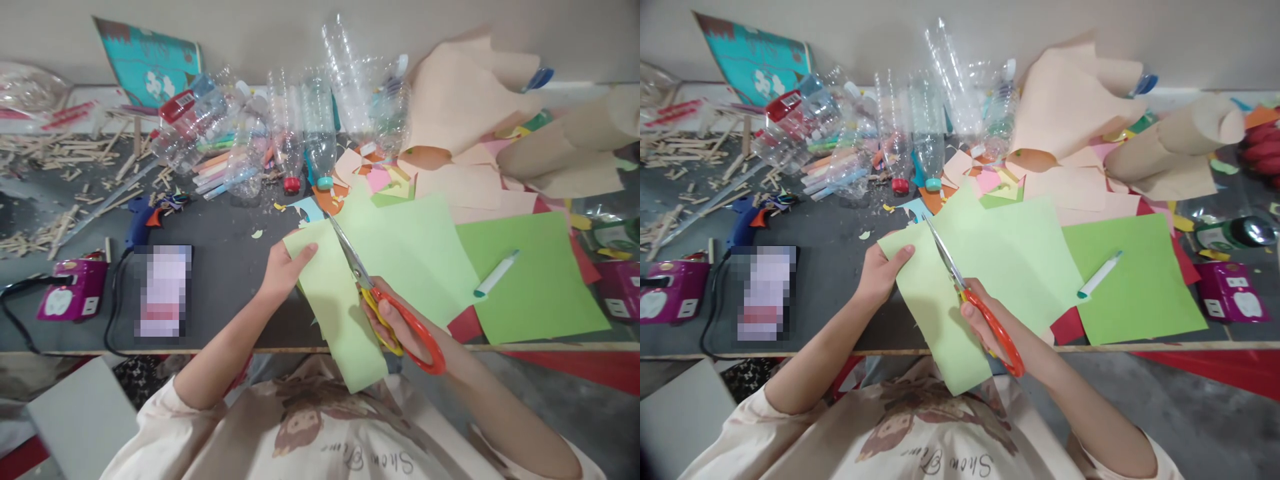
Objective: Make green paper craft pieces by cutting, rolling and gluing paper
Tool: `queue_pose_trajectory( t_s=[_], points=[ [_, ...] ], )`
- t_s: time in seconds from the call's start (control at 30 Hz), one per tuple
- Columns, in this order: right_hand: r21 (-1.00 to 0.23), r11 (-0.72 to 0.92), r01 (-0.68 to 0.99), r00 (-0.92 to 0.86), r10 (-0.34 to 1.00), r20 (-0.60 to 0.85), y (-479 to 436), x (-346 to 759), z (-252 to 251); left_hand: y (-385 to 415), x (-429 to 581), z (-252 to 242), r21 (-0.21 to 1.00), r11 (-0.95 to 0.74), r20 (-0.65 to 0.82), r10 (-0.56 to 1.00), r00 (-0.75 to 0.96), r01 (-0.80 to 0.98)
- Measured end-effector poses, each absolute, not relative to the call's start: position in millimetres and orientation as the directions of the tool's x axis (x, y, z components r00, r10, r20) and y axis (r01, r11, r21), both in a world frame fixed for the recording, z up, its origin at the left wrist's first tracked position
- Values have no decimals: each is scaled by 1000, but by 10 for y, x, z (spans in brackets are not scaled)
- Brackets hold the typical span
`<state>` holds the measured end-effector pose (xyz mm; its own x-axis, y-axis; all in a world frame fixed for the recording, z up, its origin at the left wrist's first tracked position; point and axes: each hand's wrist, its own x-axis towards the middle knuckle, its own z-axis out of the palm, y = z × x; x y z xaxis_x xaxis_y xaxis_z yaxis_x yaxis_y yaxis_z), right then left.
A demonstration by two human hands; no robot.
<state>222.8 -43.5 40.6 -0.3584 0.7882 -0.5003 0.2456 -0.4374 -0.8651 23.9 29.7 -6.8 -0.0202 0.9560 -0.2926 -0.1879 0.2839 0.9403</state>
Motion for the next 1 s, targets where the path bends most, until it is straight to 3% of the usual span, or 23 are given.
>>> queue_pose_trajectory(
  t_s=[0.4,0.6,0.7,0.8,0.93,1.0],
  points=[
    [-806,-558,195,-279,757,-591,-377,2136,310,328,231,-112,955,268,-266,964,32,-126],
    [-861,-495,114,-266,820,-507,-531,2311,350,499,-13,-42,980,195,-201,967,-158,-50],
    [-877,-435,203,-126,877,-464,-587,2585,316,629,-232,-33,987,151,-130,954,-271,60],
    [-826,-405,392,40,905,-424,-536,2921,270,673,-383,-48,969,96,-29,961,-275,230],
    [-612,-348,710,215,935,-282,-336,3247,294,583,-357,37,792,-64,170,978,-118,607],
    [-506,-291,812,195,952,-235,-194,3333,312,537,-244,133,703,-109,130,991,23,702]
  ],
)
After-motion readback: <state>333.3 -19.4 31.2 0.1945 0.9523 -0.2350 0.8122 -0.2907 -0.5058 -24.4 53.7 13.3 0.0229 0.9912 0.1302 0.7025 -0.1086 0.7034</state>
